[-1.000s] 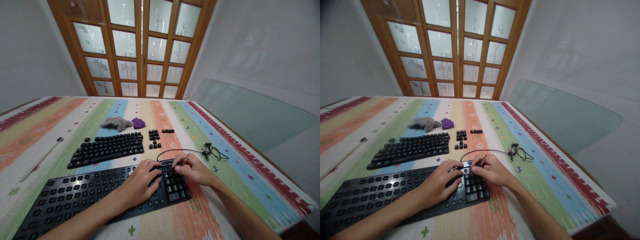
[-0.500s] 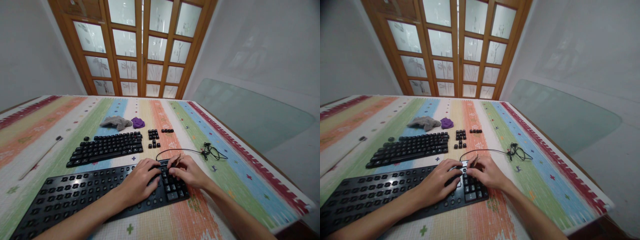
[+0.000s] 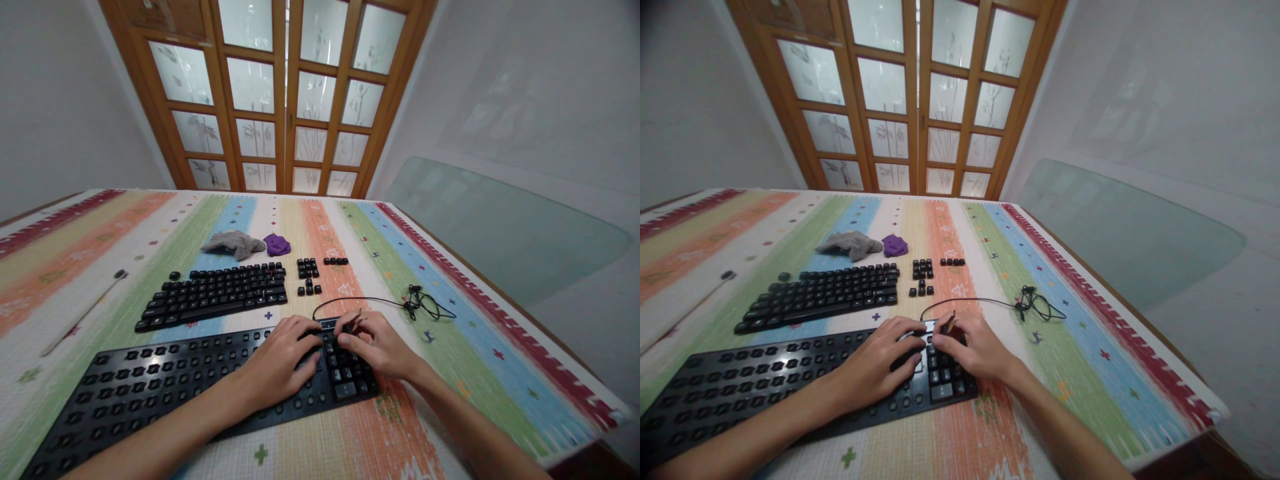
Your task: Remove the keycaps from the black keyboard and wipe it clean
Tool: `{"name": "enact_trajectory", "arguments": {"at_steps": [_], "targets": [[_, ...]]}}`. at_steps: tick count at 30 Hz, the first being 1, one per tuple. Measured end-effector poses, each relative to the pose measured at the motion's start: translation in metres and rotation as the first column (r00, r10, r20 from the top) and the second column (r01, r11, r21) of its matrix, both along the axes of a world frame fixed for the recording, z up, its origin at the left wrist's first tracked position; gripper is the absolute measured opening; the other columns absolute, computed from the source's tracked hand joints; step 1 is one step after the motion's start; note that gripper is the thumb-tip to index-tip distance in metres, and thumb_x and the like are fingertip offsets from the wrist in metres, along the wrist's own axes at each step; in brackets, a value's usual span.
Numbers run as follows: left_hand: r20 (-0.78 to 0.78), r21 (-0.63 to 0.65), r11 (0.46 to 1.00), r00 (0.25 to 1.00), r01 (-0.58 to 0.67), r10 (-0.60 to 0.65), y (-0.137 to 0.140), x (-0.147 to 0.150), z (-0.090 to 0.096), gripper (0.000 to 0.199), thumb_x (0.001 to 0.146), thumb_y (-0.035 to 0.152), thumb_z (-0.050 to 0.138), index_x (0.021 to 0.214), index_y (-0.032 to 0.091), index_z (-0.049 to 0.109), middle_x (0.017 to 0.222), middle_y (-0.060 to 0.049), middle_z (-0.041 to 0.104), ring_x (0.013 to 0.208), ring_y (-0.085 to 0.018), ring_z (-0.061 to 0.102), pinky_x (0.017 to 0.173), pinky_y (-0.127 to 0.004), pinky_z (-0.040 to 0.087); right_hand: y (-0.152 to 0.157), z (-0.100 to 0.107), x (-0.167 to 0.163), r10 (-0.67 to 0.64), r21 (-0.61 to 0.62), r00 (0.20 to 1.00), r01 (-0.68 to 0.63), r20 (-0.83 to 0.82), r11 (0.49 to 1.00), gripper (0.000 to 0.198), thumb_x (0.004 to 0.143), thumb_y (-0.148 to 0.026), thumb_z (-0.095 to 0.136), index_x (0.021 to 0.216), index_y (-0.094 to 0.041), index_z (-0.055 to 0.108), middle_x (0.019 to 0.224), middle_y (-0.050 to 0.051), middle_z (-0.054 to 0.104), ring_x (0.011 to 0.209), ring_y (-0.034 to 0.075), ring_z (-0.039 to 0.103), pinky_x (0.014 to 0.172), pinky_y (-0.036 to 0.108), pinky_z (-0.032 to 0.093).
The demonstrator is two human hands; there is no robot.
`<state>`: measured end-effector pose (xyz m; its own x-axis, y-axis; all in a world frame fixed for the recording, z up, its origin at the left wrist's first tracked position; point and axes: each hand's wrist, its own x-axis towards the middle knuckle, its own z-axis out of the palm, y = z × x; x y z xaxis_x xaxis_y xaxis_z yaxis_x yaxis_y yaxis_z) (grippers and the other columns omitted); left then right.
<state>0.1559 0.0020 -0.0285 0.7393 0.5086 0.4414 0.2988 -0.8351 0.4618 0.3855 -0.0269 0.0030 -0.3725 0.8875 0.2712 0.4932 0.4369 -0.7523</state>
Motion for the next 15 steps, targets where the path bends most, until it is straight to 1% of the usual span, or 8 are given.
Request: {"name": "enact_trajectory", "arguments": {"at_steps": [4, 6, 7, 8, 9, 11, 13, 15], "targets": [[-0.004, 0.001, 1.000, 1.000, -0.006, 0.006, 0.000, -0.001, 0.001, 0.018, 0.091, 0.017, 0.055, 0.107, 0.019, 0.064, 0.116, -0.010, 0.061, 0.111, -0.025, 0.055, 0.096, -0.046, 0.048, -0.008, 0.001, -0.011, 0.018, 0.100, 0.996, -0.027, 0.091, 0.995, 0.021, 0.093, -0.036, 0.058, 0.085, -0.018, 0.065, 0.078, 0.005, 0.068, 0.070, 0.017, 0.061, 0.065, 0.029, 0.047], [0.010, 0.001, 1.000, 1.000, 0.000, 0.000, 0.000, -0.001, 0.001, 0.015, 0.091, 0.018, 0.056, 0.103, 0.019, 0.065, 0.116, -0.010, 0.062, 0.111, -0.025, 0.055, 0.095, -0.045, 0.049, -0.013, 0.000, -0.020, 0.059, 0.178, 0.987, -0.086, 0.148, 0.980, 0.018, 0.094, -0.033, 0.056, 0.086, -0.018, 0.063, 0.075, 0.004, 0.066, 0.069, 0.017, 0.059, 0.066, 0.030, 0.046], [0.016, 0.000, 1.000, 1.000, 0.004, -0.004, 0.000, -0.001, 0.001, 0.014, 0.091, 0.019, 0.056, 0.102, 0.019, 0.065, 0.116, -0.010, 0.062, 0.111, -0.025, 0.055, 0.095, -0.045, 0.049, -0.015, 0.000, -0.024, 0.066, 0.225, 0.983, -0.104, 0.170, 0.969, 0.017, 0.095, -0.029, 0.053, 0.087, -0.017, 0.062, 0.077, 0.006, 0.066, 0.071, 0.018, 0.059, 0.068, 0.030, 0.047], [0.020, -0.001, 1.000, 1.000, 0.008, -0.008, 0.000, -0.001, 0.001, 0.013, 0.091, 0.019, 0.056, 0.101, 0.019, 0.065, 0.115, -0.010, 0.062, 0.110, -0.025, 0.055, 0.095, -0.044, 0.049, -0.017, -0.001, -0.026, 0.059, 0.261, 0.981, -0.107, 0.186, 0.959, 0.017, 0.095, -0.027, 0.050, 0.088, -0.017, 0.061, 0.078, 0.007, 0.066, 0.072, 0.018, 0.059, 0.069, 0.031, 0.047], [0.020, -0.001, 1.000, 1.000, 0.007, -0.007, 0.000, -0.001, 0.001, 0.013, 0.091, 0.019, 0.056, 0.101, 0.019, 0.065, 0.115, -0.010, 0.062, 0.110, -0.025, 0.056, 0.095, -0.045, 0.049, -0.017, 0.000, -0.027, 0.055, 0.268, 0.980, -0.106, 0.193, 0.958, 0.017, 0.096, -0.027, 0.050, 0.089, -0.017, 0.061, 0.079, 0.007, 0.066, 0.073, 0.019, 0.059, 0.069, 0.031, 0.047], [0.020, 0.001, 1.000, 1.000, -0.001, 0.001, 0.000, 0.000, 0.001, 0.016, 0.091, 0.018, 0.055, 0.104, 0.019, 0.065, 0.115, -0.010, 0.062, 0.110, -0.025, 0.055, 0.095, -0.045, 0.049, -0.014, 0.002, -0.023, 0.033, 0.200, 0.984, -0.068, 0.173, 0.977, 0.018, 0.096, -0.029, 0.051, 0.087, -0.017, 0.062, 0.079, 0.006, 0.066, 0.071, 0.018, 0.059, 0.069, 0.030, 0.046], [0.018, 0.008, 1.000, 1.000, -0.005, 0.005, 0.000, 0.000, 0.001, 0.018, 0.092, 0.017, 0.055, 0.107, 0.019, 0.064, 0.115, -0.010, 0.062, 0.110, -0.025, 0.055, 0.095, -0.046, 0.049, -0.009, 0.005, -0.016, -0.024, 0.082, 0.993, 0.015, 0.115, 0.997, 0.023, 0.096, -0.034, 0.052, 0.083, -0.018, 0.063, 0.080, 0.005, 0.068, 0.070, 0.017, 0.059, 0.067, 0.029, 0.046], [0.014, 0.011, 1.000, 1.000, -0.004, 0.004, 0.000, 0.000, 0.001, 0.019, 0.091, 0.016, 0.054, 0.107, 0.019, 0.064, 0.116, -0.010, 0.062, 0.110, -0.025, 0.055, 0.095, -0.046, 0.049, -0.005, 0.006, -0.012, -0.032, -0.059, 0.998, 0.036, 0.054, 0.998, 0.027, 0.096, -0.039, 0.053, 0.084, -0.018, 0.064, 0.079, 0.004, 0.067, 0.069, 0.016, 0.059, 0.063, 0.027, 0.045]]}}
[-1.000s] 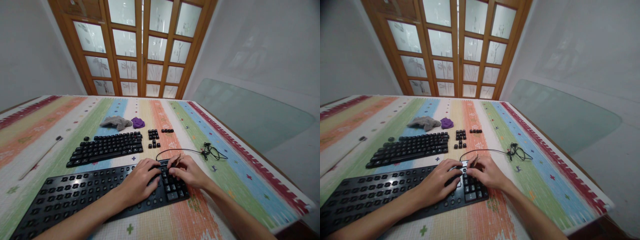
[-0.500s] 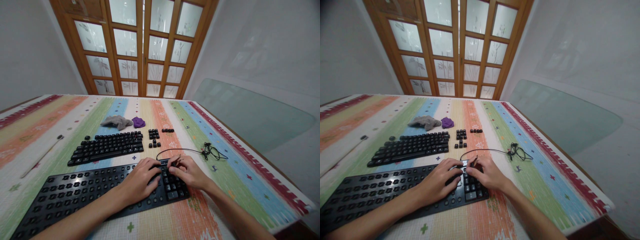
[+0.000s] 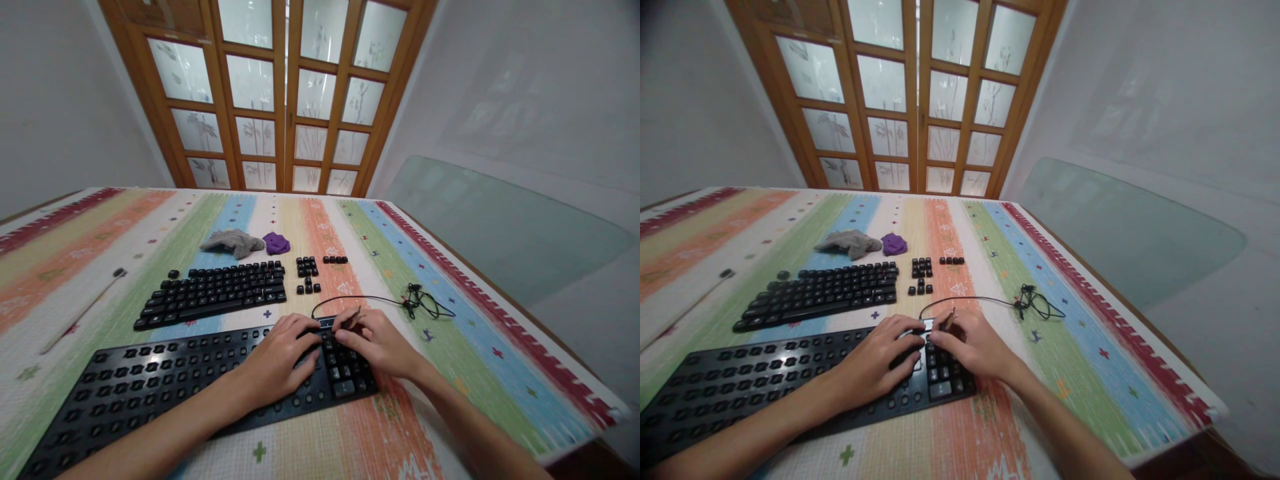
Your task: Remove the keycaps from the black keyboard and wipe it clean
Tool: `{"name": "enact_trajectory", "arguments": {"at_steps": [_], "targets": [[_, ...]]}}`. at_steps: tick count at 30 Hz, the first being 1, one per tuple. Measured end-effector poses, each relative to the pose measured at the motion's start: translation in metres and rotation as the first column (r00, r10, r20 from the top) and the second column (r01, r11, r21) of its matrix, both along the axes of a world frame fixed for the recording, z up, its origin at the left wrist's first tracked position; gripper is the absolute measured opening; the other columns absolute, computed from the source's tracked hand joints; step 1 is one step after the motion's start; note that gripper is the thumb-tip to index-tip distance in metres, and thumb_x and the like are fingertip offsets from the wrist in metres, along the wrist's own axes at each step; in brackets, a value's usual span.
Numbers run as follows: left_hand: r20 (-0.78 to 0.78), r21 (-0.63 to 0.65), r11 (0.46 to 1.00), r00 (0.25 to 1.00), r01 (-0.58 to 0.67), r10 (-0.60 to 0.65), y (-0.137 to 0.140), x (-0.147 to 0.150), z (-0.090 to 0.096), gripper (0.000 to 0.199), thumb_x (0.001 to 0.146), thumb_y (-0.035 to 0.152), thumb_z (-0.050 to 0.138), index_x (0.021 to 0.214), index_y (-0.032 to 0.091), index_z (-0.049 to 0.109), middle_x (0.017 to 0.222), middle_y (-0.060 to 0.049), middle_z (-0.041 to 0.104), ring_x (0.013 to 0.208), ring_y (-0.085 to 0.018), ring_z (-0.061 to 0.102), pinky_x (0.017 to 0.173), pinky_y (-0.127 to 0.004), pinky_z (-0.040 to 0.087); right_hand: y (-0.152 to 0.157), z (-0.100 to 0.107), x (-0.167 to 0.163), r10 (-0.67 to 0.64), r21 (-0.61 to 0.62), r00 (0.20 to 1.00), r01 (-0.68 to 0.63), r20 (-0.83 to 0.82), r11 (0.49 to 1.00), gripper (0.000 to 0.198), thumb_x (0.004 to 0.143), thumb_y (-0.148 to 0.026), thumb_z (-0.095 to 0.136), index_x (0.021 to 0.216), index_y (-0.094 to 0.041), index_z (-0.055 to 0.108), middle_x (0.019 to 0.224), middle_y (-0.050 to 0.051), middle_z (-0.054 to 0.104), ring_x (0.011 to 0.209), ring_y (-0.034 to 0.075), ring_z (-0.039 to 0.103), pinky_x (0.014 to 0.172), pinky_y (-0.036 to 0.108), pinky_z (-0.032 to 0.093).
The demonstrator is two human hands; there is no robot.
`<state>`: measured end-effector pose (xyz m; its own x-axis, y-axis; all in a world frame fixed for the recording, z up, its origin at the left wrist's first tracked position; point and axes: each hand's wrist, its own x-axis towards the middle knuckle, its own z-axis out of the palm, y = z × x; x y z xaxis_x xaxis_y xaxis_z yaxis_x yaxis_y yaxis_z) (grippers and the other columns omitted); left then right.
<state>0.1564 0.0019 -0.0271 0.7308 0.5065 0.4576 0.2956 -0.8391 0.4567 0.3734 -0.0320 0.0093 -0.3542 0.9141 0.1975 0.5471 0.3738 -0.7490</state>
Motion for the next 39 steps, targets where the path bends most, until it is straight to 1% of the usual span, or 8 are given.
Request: {"name": "enact_trajectory", "arguments": {"at_steps": [4, 9, 13, 17, 24, 29, 33, 39], "targets": [[-0.006, 0.000, 1.000, 1.000, 0.001, -0.001, 0.000, 0.000, 0.001, 0.019, 0.091, 0.016, 0.055, 0.108, 0.019, 0.064, 0.116, -0.010, 0.062, 0.110, -0.025, 0.055, 0.096, -0.046, 0.049, 0.003, -0.007, -0.005, -0.068, -0.068, 0.993, 0.062, -0.093, 0.996, 0.031, 0.100, -0.043, 0.045, 0.086, -0.018, 0.059, 0.068, 0.000, 0.061, 0.062, 0.014, 0.057, 0.060, 0.026, 0.044], [-0.011, -0.001, 1.000, 1.000, -0.005, 0.005, 0.000, 0.000, -0.001, 0.019, 0.092, 0.017, 0.055, 0.107, 0.019, 0.064, 0.117, -0.010, 0.062, 0.111, -0.025, 0.054, 0.096, -0.046, 0.048, 0.000, -0.008, -0.005, 0.018, 0.100, 1.000, -0.020, 0.023, 0.995, 0.026, 0.100, -0.036, 0.044, 0.087, -0.019, 0.057, 0.078, 0.004, 0.064, 0.072, 0.017, 0.059, 0.069, 0.030, 0.044], [-0.021, -0.015, 1.000, 1.000, 0.004, -0.004, 0.000, -0.001, -0.003, 0.019, 0.092, 0.017, 0.055, 0.108, 0.019, 0.064, 0.119, -0.010, 0.061, 0.114, -0.025, 0.053, 0.098, -0.046, 0.047, -0.006, -0.001, -0.004, 0.126, 0.279, 0.974, -0.177, 0.191, 0.944, 0.019, 0.097, -0.030, 0.046, 0.087, -0.018, 0.058, 0.077, 0.005, 0.062, 0.070, 0.017, 0.056, 0.066, 0.030, 0.042], [-0.009, -0.032, 0.999, 1.000, -0.001, 0.000, 0.000, -0.001, -0.003, 0.017, 0.091, 0.017, 0.057, 0.106, 0.019, 0.065, 0.118, -0.010, 0.061, 0.114, -0.025, 0.054, 0.098, -0.045, 0.047, -0.008, -0.003, -0.006, 0.161, 0.344, 0.957, -0.239, 0.240, 0.908, 0.020, 0.097, -0.028, 0.046, 0.084, -0.018, 0.058, 0.072, 0.005, 0.060, 0.068, 0.018, 0.054, 0.064, 0.030, 0.042], [0.002, -0.023, 1.000, 1.000, -0.005, 0.005, 0.000, 0.000, -0.001, 0.018, 0.091, 0.017, 0.055, 0.106, 0.019, 0.065, 0.117, -0.010, 0.062, 0.113, -0.025, 0.054, 0.097, -0.045, 0.048, 0.001, -0.006, 0.001, -0.016, 0.123, 0.999, 0.010, 0.047, 0.992, 0.025, 0.099, -0.034, 0.048, 0.082, -0.018, 0.059, 0.083, 0.005, 0.066, 0.074, 0.017, 0.059, 0.070, 0.030, 0.044], [-0.003, -0.015, 1.000, 1.000, -0.010, 0.010, 0.000, 0.000, -0.002, 0.017, 0.091, 0.018, 0.056, 0.105, 0.018, 0.066, 0.116, -0.010, 0.062, 0.112, -0.025, 0.055, 0.098, -0.045, 0.048, 0.002, -0.006, -0.004, -0.076, 0.040, 0.997, 0.075, 0.027, 0.996, 0.028, 0.099, -0.040, 0.045, 0.087, -0.017, 0.058, 0.077, 0.004, 0.061, 0.072, 0.018, 0.056, 0.068, 0.031, 0.042], [-0.001, -0.012, 1.000, 1.000, -0.010, 0.010, 0.000, 0.000, -0.002, 0.016, 0.091, 0.018, 0.055, 0.104, 0.018, 0.066, 0.116, -0.010, 0.063, 0.111, -0.025, 0.055, 0.097, -0.045, 0.048, 0.011, -0.008, 0.004, -0.184, -0.138, 0.971, 0.164, -0.149, 0.977, 0.041, 0.097, -0.053, 0.042, 0.081, -0.018, 0.055, 0.069, 0.002, 0.058, 0.066, 0.017, 0.054, 0.064, 0.030, 0.042], [-0.013, -0.026, 1.000, 1.000, -0.010, 0.010, -0.001, -0.001, -0.003, 0.017, 0.093, 0.020, 0.054, 0.105, 0.018, 0.065, 0.117, -0.011, 0.062, 0.113, -0.025, 0.054, 0.099, -0.045, 0.046, 0.016, -0.008, 0.011, -0.166, -0.230, 0.954, 0.108, -0.248, 0.967, 0.046, 0.089, -0.062, 0.053, 0.082, -0.017, 0.057, 0.072, 0.002, 0.057, 0.067, 0.017, 0.055, 0.064, 0.029, 0.045]]}}
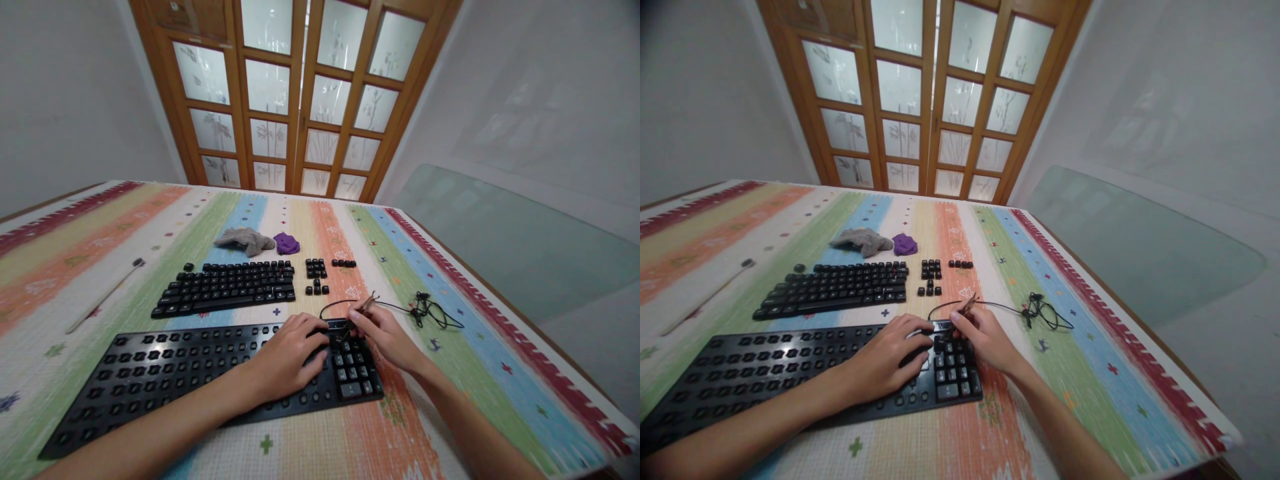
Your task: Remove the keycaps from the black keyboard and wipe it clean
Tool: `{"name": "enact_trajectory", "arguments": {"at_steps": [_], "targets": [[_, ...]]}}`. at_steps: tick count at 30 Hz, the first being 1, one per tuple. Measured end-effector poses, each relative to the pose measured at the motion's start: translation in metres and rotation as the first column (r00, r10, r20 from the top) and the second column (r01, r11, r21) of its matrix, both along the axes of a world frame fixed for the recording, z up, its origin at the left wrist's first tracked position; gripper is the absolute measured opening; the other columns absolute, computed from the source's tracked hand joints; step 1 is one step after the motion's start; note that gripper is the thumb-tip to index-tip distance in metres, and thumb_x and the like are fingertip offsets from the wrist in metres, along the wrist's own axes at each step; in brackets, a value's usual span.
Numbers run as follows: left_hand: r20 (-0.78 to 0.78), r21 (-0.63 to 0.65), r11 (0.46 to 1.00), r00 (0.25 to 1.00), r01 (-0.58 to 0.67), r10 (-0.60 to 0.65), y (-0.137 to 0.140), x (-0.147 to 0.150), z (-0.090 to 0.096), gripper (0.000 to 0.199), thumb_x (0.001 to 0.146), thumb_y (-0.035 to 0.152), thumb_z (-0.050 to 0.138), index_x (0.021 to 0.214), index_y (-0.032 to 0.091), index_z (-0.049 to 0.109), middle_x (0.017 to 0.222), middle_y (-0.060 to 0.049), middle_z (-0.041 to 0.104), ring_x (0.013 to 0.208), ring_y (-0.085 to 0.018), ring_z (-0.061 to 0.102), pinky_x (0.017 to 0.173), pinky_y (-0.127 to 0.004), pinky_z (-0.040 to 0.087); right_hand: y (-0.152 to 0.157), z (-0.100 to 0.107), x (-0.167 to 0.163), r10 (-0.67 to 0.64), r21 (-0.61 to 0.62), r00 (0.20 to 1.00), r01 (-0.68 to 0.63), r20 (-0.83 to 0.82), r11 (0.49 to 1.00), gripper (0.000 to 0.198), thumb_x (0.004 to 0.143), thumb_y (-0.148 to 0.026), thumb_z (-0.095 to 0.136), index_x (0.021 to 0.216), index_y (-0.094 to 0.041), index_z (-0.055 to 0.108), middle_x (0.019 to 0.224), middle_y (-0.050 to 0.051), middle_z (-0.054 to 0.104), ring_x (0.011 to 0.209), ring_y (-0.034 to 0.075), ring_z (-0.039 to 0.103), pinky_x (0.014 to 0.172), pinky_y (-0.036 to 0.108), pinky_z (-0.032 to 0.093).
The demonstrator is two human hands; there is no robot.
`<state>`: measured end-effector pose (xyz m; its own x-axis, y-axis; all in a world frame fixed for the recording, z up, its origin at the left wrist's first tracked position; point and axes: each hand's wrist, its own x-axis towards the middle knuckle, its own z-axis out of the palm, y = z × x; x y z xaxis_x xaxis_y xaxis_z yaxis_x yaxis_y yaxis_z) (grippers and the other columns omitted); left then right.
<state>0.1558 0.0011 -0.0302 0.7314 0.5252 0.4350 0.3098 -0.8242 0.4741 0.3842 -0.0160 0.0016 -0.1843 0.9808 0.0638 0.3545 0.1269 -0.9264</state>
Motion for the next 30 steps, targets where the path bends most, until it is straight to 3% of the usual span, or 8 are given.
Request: {"name": "enact_trajectory", "arguments": {"at_steps": [5, 10, 13, 17, 20, 24, 27, 30], "targets": [[0.021, -0.093, 0.996, 1.000, -0.012, 0.014, 0.000, 0.000, 0.006, 0.026, 0.090, 0.019, 0.056, 0.116, 0.018, 0.058, 0.115, -0.010, 0.062, 0.109, -0.024, 0.055, 0.098, -0.044, 0.047, -0.008, 0.001, -0.003, 0.040, 0.054, 0.995, -0.035, -0.092, 0.998, 0.038, 0.092, -0.054, 0.055, 0.085, -0.017, 0.060, 0.080, 0.004, 0.058, 0.071, 0.016, 0.057, 0.066, 0.029, 0.049], [0.062, -0.238, 0.971, 0.998, -0.014, 0.030, 0.002, 0.000, 0.009, 0.043, 0.087, 0.033, 0.068, 0.126, 0.021, 0.053, 0.117, -0.009, 0.062, 0.111, -0.024, 0.056, 0.097, -0.044, 0.047, -0.012, 0.001, -0.001, 0.085, 0.116, 0.984, -0.067, -0.154, 0.991, 0.029, 0.093, -0.047, 0.057, 0.094, -0.019, 0.061, 0.087, 0.004, 0.061, 0.075, 0.016, 0.059, 0.068, 0.028, 0.050], [0.091, -0.367, 0.930, 0.996, 0.011, 0.024, 0.002, 0.001, 0.012, 0.045, 0.085, 0.035, 0.070, 0.126, 0.023, 0.055, 0.115, -0.006, 0.065, 0.107, -0.022, 0.059, 0.095, -0.041, 0.048, -0.013, 0.003, 0.000, 0.140, 0.163, 0.983, -0.120, -0.117, 0.979, 0.027, 0.095, -0.045, 0.055, 0.096, -0.019, 0.062, 0.088, 0.005, 0.062, 0.078, 0.016, 0.059, 0.071, 0.029, 0.049], [0.157, -0.549, 0.834, 0.987, 0.050, 0.045, 0.000, 0.004, 0.021, 0.034, 0.080, 0.027, 0.075, 0.112, 0.021, 0.064, 0.100, -0.002, 0.070, 0.092, -0.018, 0.065, 0.086, -0.033, 0.051, -0.015, 0.006, 0.001, 0.191, 0.203, 0.979, -0.174, -0.066, 0.964, 0.027, 0.097, -0.045, 0.052, 0.095, -0.019, 0.062, 0.087, 0.004, 0.061, 0.080, 0.016, 0.059, 0.074, 0.030, 0.048], [0.173, -0.609, 0.791, 0.984, 0.066, 0.051, 0.000, 0.005, 0.028, 0.027, 0.078, 0.024, 0.076, 0.104, 0.020, 0.067, 0.094, 0.000, 0.072, 0.086, -0.016, 0.065, 0.080, -0.029, 0.051, -0.016, 0.008, 0.001, 0.225, 0.199, 0.972, -0.207, -0.073, 0.958, 0.029, 0.098, -0.046, 0.050, 0.095, -0.019, 0.061, 0.085, 0.003, 0.060, 0.078, 0.016, 0.059, 0.071, 0.029, 0.047], [0.103, -0.510, 0.860, 0.993, 0.010, 0.050, 0.002, 0.003, 0.033, 0.017, 0.083, 0.025, 0.071, 0.099, 0.021, 0.068, 0.094, 0.000, 0.073, 0.085, -0.016, 0.065, 0.082, -0.031, 0.051, -0.016, 0.011, -0.001, 0.194, 0.220, 0.978, -0.173, -0.079, 0.960, 0.030, 0.098, -0.048, 0.050, 0.095, -0.019, 0.059, 0.083, 0.003, 0.059, 0.077, 0.016, 0.058, 0.070, 0.028, 0.047], [0.071, -0.337, 0.941, 0.997, 0.001, 0.025, 0.007, 0.000, 0.036, 0.015, 0.087, 0.024, 0.066, 0.102, 0.020, 0.067, 0.097, -0.002, 0.071, 0.092, -0.018, 0.065, 0.086, -0.034, 0.050, -0.016, 0.013, -0.002, 0.140, 0.273, 0.990, -0.129, -0.022, 0.953, 0.033, 0.098, -0.049, 0.048, 0.092, -0.018, 0.059, 0.085, 0.004, 0.061, 0.079, 0.017, 0.058, 0.072, 0.029, 0.047], [0.051, -0.157, 0.987, 0.998, 0.030, -0.022, 0.015, -0.001, 0.042, 0.014, 0.089, 0.020, 0.062, 0.103, 0.020, 0.066, 0.099, -0.005, 0.067, 0.095, -0.019, 0.061, 0.085, -0.035, 0.050, -0.015, 0.015, 0.002, 0.106, 0.308, 0.989, -0.132, 0.099, 0.942, 0.031, 0.099, -0.045, 0.046, 0.091, -0.018, 0.060, 0.086, 0.006, 0.063, 0.080, 0.018, 0.059, 0.073, 0.031, 0.046]]}}
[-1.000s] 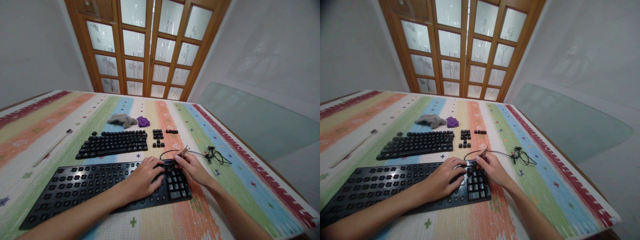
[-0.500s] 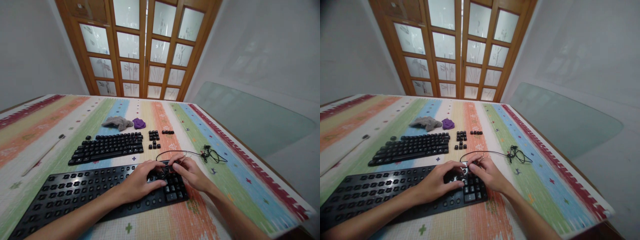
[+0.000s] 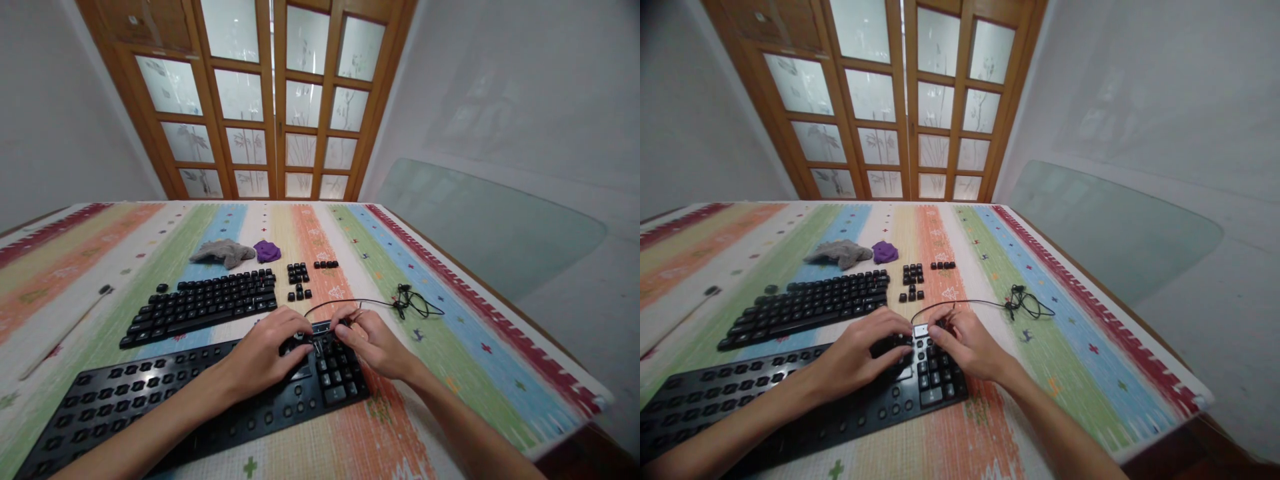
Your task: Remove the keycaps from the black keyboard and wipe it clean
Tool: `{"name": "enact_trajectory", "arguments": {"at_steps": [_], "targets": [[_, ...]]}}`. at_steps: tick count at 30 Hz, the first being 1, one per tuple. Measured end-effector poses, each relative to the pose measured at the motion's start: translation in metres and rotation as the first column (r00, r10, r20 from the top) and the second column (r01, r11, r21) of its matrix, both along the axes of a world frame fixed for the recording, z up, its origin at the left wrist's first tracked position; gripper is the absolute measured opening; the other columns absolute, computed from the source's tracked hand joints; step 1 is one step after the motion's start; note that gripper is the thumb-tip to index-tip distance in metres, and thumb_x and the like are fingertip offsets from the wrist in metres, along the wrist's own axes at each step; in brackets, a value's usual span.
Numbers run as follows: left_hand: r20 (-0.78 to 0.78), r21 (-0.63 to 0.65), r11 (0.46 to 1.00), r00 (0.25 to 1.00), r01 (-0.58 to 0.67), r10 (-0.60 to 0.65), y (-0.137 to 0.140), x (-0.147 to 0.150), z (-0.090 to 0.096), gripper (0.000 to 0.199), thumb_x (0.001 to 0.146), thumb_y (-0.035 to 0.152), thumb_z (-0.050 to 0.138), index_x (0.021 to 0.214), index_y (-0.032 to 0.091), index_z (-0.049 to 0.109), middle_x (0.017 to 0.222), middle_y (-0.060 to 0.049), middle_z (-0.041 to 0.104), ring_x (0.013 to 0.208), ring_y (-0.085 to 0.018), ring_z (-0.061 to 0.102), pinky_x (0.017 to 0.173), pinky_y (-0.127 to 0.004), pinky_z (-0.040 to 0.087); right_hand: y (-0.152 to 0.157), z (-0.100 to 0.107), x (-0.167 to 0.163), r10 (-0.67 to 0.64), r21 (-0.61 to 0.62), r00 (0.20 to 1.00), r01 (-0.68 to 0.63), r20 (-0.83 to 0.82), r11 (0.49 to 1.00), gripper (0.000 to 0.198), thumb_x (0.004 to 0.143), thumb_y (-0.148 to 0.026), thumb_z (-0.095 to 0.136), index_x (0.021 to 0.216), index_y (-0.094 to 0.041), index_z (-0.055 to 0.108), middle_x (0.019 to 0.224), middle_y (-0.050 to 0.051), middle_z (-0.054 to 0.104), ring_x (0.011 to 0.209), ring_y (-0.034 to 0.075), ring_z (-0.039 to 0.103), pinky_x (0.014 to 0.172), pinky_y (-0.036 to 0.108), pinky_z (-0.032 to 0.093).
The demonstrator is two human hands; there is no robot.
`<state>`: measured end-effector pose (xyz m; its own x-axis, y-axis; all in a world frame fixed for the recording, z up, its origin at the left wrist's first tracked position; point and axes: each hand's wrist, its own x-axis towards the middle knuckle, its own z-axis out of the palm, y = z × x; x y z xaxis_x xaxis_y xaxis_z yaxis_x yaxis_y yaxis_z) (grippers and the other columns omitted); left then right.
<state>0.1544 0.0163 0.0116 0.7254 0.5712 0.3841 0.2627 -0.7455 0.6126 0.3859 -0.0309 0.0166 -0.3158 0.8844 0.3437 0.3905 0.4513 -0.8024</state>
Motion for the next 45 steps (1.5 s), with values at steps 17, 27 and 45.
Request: {"name": "enact_trajectory", "arguments": {"at_steps": [17, 27, 45], "targets": [[-0.115, 0.232, 0.966, 0.983, -0.112, 0.142, 0.067, 0.039, 0.009, 0.007, 0.083, 0.017, 0.060, 0.089, 0.014, 0.064, 0.079, -0.005, 0.066, 0.072, -0.017, 0.060, 0.070, -0.031, 0.048, 0.011, -0.010, 0.013, 0.073, -0.064, 0.990, -0.066, 0.120, 0.996, 0.026, 0.092, -0.038, 0.057, 0.081, -0.016, 0.065, 0.076, 0.004, 0.066, 0.066, 0.015, 0.057, 0.060, 0.027, 0.042], [-0.290, 0.262, 0.953, 0.929, -0.153, 0.229, 0.102, 0.071, 0.002, 0.012, 0.077, 0.010, 0.060, 0.087, 0.015, 0.066, 0.083, -0.006, 0.067, 0.084, -0.021, 0.060, 0.080, -0.033, 0.048, 0.005, -0.011, 0.004, 0.223, 0.078, 0.951, -0.244, 0.214, 0.967, 0.026, 0.090, -0.041, 0.058, 0.077, -0.020, 0.063, 0.068, 0.000, 0.055, 0.066, 0.016, 0.049, 0.062, 0.029, 0.037], [-0.426, 0.252, 0.930, 0.833, -0.266, 0.354, 0.132, 0.102, -0.015, 0.015, 0.081, 0.015, 0.057, 0.086, 0.014, 0.072, 0.082, -0.010, 0.071, 0.081, -0.022, 0.066, 0.070, -0.029, 0.047, 0.023, -0.023, 0.003, -0.178, -0.190, 0.984, 0.171, -0.018, 0.967, 0.047, 0.093, -0.061, 0.045, 0.074, -0.019, 0.050, 0.065, -0.001, 0.049, 0.061, 0.014, 0.047, 0.056, 0.027, 0.034]]}}
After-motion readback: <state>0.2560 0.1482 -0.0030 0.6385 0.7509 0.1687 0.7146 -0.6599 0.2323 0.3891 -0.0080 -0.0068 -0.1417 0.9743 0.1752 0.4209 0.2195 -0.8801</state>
